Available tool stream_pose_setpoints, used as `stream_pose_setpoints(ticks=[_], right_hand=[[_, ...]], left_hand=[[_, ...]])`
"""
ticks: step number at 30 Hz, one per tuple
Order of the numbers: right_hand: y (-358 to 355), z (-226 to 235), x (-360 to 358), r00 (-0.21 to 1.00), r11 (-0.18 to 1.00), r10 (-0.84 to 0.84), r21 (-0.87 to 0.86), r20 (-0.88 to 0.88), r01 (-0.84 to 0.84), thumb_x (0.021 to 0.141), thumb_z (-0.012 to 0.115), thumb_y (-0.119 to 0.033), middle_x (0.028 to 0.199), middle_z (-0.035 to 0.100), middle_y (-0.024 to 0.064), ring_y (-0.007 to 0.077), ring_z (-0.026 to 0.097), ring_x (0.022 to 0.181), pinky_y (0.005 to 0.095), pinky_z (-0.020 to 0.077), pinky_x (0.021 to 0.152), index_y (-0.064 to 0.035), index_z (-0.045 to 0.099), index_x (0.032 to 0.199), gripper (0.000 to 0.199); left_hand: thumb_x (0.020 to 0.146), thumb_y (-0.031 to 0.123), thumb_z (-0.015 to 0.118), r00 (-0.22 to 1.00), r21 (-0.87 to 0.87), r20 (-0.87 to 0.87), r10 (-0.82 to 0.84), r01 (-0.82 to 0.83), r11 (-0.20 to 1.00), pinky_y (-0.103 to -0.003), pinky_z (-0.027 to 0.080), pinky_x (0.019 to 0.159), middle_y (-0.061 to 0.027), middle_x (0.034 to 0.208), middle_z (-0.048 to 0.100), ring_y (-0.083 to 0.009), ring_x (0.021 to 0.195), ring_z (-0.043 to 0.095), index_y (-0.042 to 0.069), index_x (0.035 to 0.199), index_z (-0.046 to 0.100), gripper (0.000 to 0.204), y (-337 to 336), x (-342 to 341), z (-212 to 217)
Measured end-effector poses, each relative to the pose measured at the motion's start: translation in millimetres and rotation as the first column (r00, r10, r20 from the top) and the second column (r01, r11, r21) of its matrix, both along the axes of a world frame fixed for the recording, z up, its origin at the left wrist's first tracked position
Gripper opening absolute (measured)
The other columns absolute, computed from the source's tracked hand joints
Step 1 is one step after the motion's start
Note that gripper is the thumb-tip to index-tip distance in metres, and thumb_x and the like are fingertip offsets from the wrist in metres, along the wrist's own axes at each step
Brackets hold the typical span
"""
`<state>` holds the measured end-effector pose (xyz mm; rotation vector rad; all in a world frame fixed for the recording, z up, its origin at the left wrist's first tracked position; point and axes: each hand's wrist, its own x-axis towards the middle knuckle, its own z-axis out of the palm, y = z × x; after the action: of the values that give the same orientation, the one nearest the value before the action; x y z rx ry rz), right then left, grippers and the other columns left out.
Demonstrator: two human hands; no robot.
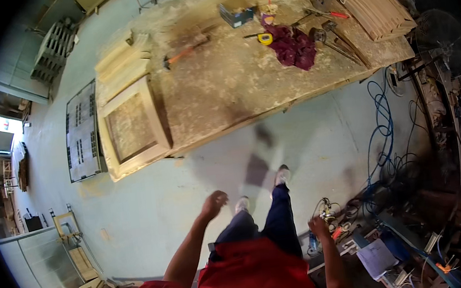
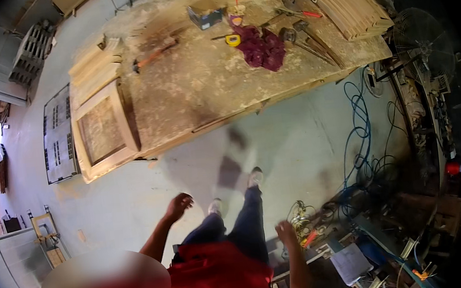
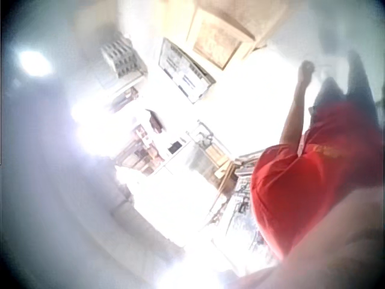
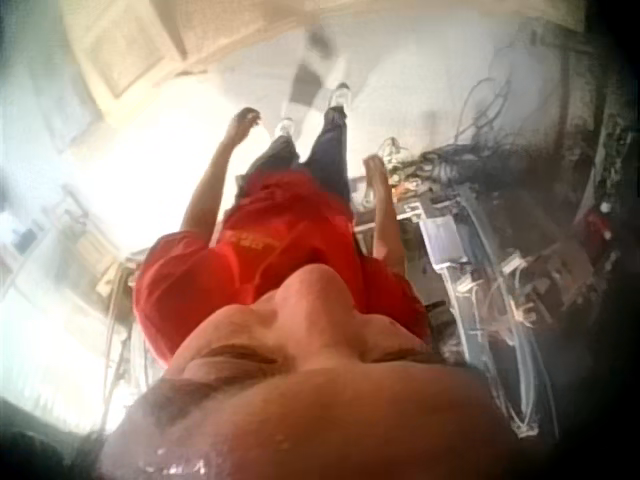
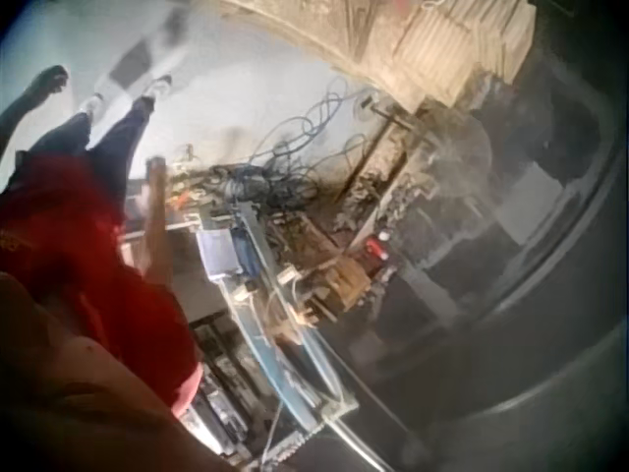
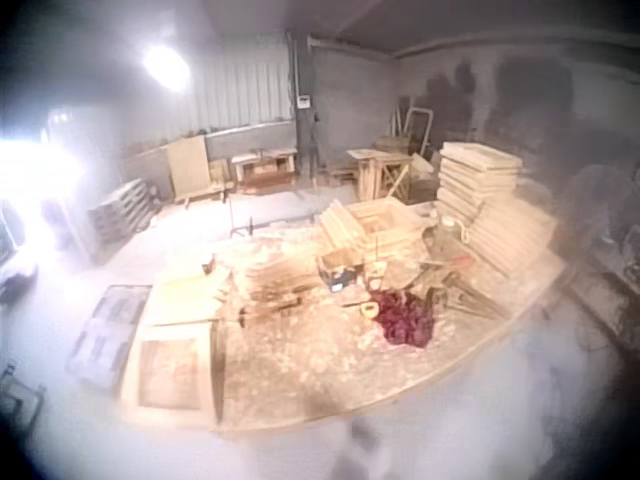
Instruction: The person walks to a workbench, picks up a hammer, and taps a wooden frame to adjust its joints. They then measure the frame with a tape measure, wipe it with a cloth, and use a chisel to scrape and smooth the edges of the frame.
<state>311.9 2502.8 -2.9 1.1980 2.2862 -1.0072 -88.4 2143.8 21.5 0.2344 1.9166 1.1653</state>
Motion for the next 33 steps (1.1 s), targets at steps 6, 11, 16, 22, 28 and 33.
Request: stream_pose_setpoints(ticks=[6, 11, 16, 22, 28, 33], right_hand=[[184, 61, -311, 0.942, 0.985, 0.168, 0.082, -0.291, -0.15, 0.092, 0.072, -0.022, 0.11, 0.069, 0.0187, 0.037, 0.067, 0.102, 0.045, 0.0552, 0.087, -0.0027, 0.063, 0.114, 0.031], [291, 92, -548, 0.763, 0.817, 0.462, 0.551, -0.453, -0.168, 0.086, 0.079, -0.026, 0.13, 0.055, 0.025, 0.0435, 0.056, 0.12, 0.0494, 0.0503, 0.098, -0.0099, 0.048, 0.141, 0.065], [344, 81, -681, 0.849, 0.718, 0.469, 0.665, -0.243, -0.206, 0.081, 0.082, -0.034, 0.14, 0.052, 0.0252, 0.047, 0.055, 0.122, 0.0544, 0.049, 0.1, -0.0169, 0.049, 0.146, 0.074], [167, 128, -650, 0.749, 0.851, 0.306, -0.184, -0.587, -0.492, 0.086, 0.073, -0.017, 0.094, 0.069, 0.0172, 0.0372, 0.068, 0.092, 0.0448, 0.0547, 0.083, -0.0044, 0.067, 0.105, 0.024], [251, 167, -640, 0.667, 0.729, 0.554, -0.096, -0.499, -0.678, 0.09, 0.074, -0.021, 0.111, 0.068, 0.015, 0.0352, 0.066, 0.106, 0.0442, 0.0535, 0.093, -0.0033, 0.066, 0.117, 0.033], [538, 116, -640, 0.891, 0.955, 0.245, 0.256, -0.382, -0.153, 0.095, 0.068, -0.012, 0.095, 0.071, 0.0159, 0.0276, 0.069, 0.084, 0.0372, 0.0545, 0.075, -0.0066, 0.069, 0.108, 0.014]], left_hand=[[0.098, 0.021, 0.063, 0.94, -0.091, -0.075, 0.333, -0.339, 0.936, -0.035, 0.056, 0.078, -0.0135, 0.095, 0.074, -0.0208, 0.084, 0.071, -0.003, 0.107, 0.068, 0.026, 45, -59, 52], [0.098, 0.021, 0.065, 0.889, -0.057, -0.04, 0.457, -0.458, 0.887, -0.033, 0.057, 0.077, -0.0124, 0.095, 0.074, -0.0189, 0.084, 0.071, -0.002, 0.106, 0.067, 0.025, 108, -109, 65], [0.101, 0.024, 0.067, 0.916, -0.061, 0.021, 0.401, -0.399, 0.915, -0.036, 0.056, 0.084, -0.0143, 0.105, 0.074, -0.0233, 0.098, 0.072, 0.0, 0.118, 0.066, 0.03, 244, -188, 51], [0.1, 0.032, 0.069, 0.509, 0.157, 0.667, 0.544, -0.81, 0.565, -0.037, 0.057, 0.087, -0.0088, 0.112, 0.067, -0.0208, 0.097, 0.067, 0.009, 0.141, 0.05, 0.05, 346, -271, 84], [0.095, 0.016, 0.067, 0.571, 0.217, 0.536, 0.622, -0.805, 0.552, -0.038, 0.058, 0.092, -0.0098, 0.121, 0.069, -0.0222, 0.105, 0.069, 0.003, 0.138, 0.057, 0.046, 329, -273, 42], [0.094, 0.018, 0.068, 0.432, 0.212, 0.507, 0.746, -0.901, 0.378, -0.039, 0.054, 0.102, -0.0118, 0.132, 0.065, -0.0271, 0.116, 0.067, 0.002, 0.144, 0.053, 0.055, 319, -265, 116]])
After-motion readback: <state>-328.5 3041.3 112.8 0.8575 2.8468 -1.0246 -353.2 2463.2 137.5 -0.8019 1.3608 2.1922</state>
